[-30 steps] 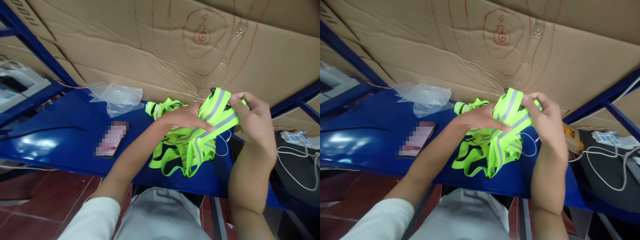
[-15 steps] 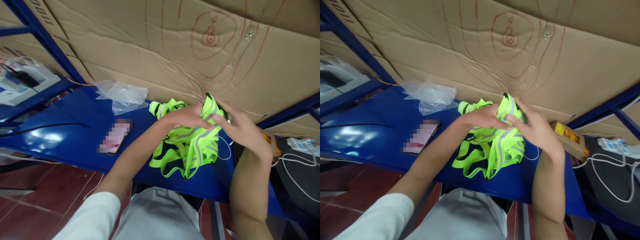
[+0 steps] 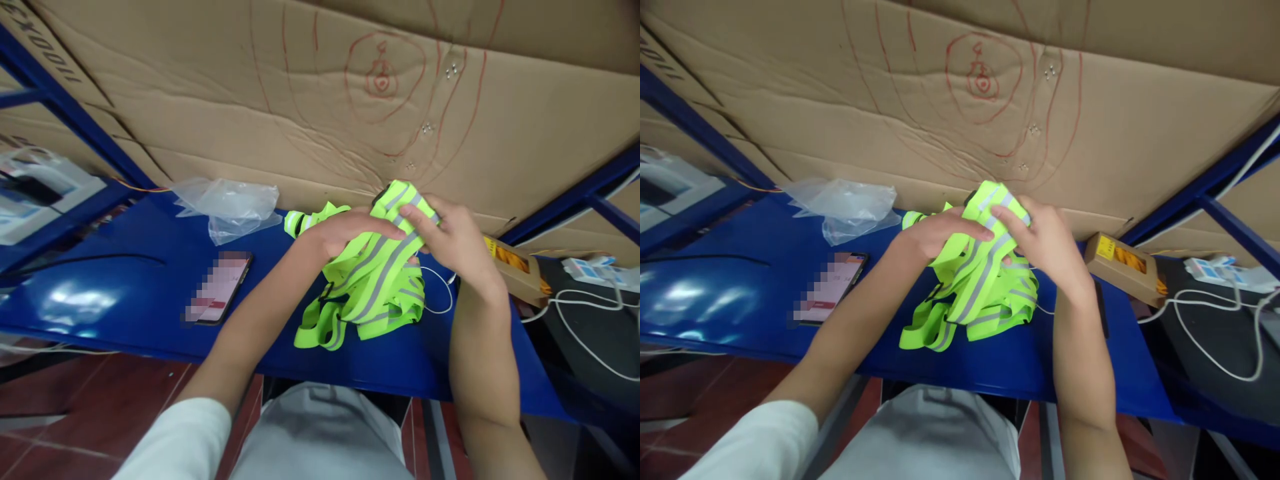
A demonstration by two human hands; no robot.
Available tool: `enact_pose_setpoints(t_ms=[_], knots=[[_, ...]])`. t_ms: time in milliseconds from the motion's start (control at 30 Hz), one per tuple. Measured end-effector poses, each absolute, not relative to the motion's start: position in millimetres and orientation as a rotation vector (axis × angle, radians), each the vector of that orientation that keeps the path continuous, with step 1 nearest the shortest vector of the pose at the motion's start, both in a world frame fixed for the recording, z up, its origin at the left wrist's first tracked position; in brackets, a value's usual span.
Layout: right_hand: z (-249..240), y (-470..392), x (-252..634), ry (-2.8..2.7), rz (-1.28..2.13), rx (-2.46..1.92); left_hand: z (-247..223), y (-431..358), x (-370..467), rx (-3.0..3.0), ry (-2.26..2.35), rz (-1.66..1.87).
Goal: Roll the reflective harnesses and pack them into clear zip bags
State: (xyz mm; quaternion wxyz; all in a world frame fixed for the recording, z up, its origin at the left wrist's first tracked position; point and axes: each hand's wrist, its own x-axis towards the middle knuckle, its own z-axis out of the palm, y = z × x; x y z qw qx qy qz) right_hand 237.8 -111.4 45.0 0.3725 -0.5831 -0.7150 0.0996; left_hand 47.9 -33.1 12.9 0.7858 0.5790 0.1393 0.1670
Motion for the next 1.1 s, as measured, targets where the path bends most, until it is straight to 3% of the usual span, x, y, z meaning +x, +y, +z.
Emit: enact_pose_setpoints(t_ms=[100, 267, 467, 833, 1000, 1100], knots=[[50.3, -117.7, 247.1, -1.588, 0.24, -1.428, 9.7, -36.0, 52.9, 1.365, 0.193, 0.294], [52.2, -121.7, 252.6, -1.219, 0.697, -1.258, 5.6, -39.3, 56.8, 1.578, 0.195, 0.31], [47.6, -115.9, 242.5, -1.22, 0.927, -1.228, 10.2, -40.4, 51.2, 1.645, 0.261, 0.419], [38.5, -108.3, 253.3, -1.734, 0.466, -1.441, 6.6, -36.8, 54.3, 1.95, 0.312, 0.411], [39.2, -113.4, 247.7, -2.032, 0.639, -1.33, 13.8, -39.9, 49.7, 2.106, 0.274, 0.449], [38.8, -115.6, 236.2, -2.048, 0.544, -1.357, 11.9, -37.4, 48.5, 2.029, 0.313, 0.444]])
